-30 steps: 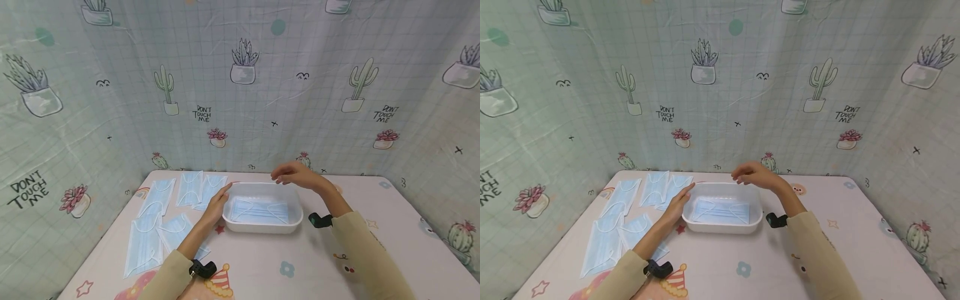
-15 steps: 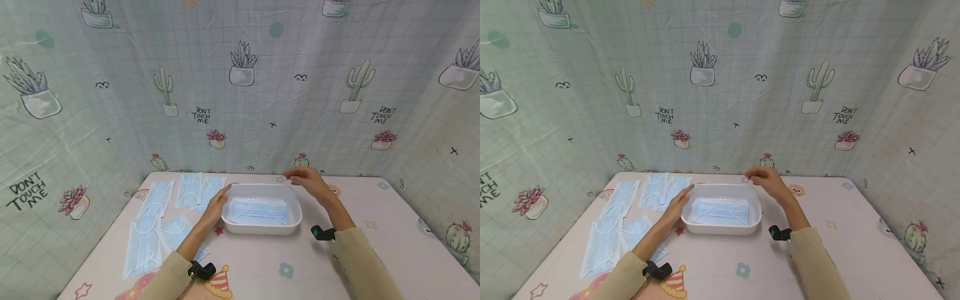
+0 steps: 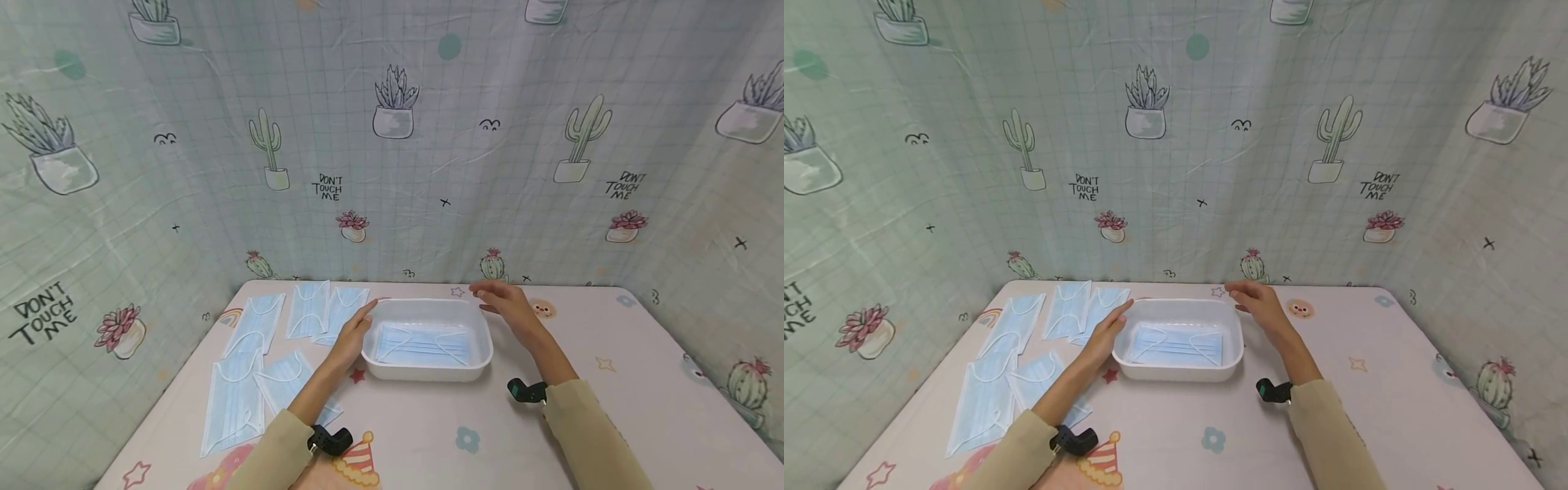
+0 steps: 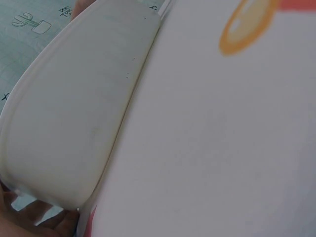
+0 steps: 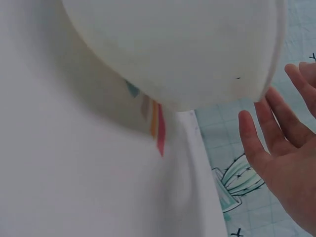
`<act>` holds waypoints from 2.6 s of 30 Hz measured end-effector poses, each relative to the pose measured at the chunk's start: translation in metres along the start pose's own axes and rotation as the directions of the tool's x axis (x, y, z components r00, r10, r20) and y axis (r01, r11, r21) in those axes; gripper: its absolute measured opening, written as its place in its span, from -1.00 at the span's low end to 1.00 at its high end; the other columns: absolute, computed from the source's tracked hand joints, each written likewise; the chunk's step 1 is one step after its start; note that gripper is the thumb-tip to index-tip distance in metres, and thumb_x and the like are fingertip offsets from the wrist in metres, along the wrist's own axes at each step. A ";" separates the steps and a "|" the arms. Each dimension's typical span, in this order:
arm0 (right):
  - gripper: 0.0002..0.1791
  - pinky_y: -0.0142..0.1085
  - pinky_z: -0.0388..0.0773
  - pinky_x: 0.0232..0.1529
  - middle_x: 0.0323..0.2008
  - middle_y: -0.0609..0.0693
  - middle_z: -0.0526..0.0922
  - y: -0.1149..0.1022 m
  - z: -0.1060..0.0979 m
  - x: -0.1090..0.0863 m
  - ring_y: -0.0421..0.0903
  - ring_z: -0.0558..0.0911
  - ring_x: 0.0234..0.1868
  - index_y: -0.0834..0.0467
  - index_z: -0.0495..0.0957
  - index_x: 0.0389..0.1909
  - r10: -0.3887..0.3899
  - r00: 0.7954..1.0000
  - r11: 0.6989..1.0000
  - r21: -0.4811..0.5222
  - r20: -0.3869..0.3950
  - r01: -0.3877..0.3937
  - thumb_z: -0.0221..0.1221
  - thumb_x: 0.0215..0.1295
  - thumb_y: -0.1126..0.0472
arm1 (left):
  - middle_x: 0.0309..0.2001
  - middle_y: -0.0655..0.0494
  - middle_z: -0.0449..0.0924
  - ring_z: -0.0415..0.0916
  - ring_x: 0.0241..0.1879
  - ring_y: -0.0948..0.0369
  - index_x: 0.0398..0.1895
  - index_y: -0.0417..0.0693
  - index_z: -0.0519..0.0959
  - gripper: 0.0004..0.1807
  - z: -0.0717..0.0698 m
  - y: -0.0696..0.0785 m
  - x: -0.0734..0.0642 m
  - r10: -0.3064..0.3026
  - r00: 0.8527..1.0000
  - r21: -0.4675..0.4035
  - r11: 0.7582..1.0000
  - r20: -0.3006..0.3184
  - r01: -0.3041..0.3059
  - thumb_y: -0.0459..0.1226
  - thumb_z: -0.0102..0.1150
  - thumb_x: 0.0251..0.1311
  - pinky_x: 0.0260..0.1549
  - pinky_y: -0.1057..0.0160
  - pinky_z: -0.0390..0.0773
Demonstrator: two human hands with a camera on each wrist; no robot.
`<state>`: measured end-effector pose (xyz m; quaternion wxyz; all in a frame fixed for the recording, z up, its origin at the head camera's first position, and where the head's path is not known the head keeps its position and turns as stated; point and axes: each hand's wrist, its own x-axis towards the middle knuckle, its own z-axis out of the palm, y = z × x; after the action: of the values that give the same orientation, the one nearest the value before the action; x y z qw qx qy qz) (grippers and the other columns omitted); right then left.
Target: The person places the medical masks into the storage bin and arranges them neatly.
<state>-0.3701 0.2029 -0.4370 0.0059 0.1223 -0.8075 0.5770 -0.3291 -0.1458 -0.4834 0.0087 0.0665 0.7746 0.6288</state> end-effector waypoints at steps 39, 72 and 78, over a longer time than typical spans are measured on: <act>-0.47 0.10 0.09 0.59 0.69 -0.03 -0.05 0.035 0.022 0.001 0.16 0.10 0.65 0.06 0.22 0.59 0.083 0.960 0.943 0.291 0.269 -0.163 -0.20 0.70 0.11 | 0.64 -0.02 0.11 -0.04 0.65 -0.08 0.61 0.25 0.23 -0.47 0.001 -0.001 0.000 -0.013 1.000 -0.030 0.999 0.000 0.013 -0.14 -0.25 0.65 0.59 -0.24 -0.05; -0.48 0.06 0.08 0.60 0.70 -0.11 -0.08 0.037 0.028 0.002 0.12 0.07 0.67 0.01 0.23 0.59 0.097 0.961 0.939 0.295 0.260 -0.175 -0.28 0.72 0.11 | 0.62 0.00 0.17 0.05 0.63 -0.05 0.58 0.09 0.28 -0.48 -0.018 0.021 -0.003 0.008 1.000 0.024 1.000 0.001 -0.008 -0.11 -0.19 0.64 0.55 -0.20 0.14; -0.48 -0.08 0.25 0.52 0.69 -0.11 -0.06 0.040 0.027 0.003 0.12 0.13 0.65 -0.02 0.23 0.59 0.100 0.961 0.949 0.265 0.260 -0.170 -0.27 0.72 0.09 | 0.56 -0.20 0.23 0.25 0.52 -0.19 0.64 0.07 0.08 -0.40 -0.036 0.036 -0.003 0.032 0.999 -0.024 0.999 -0.023 -0.032 -0.08 -0.16 0.64 0.45 -0.22 0.32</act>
<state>-0.3771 0.1892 -0.4827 -0.1504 0.1355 -0.7173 0.6667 -0.3262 -0.1744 -0.4413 -0.0094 0.0717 0.7657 0.6391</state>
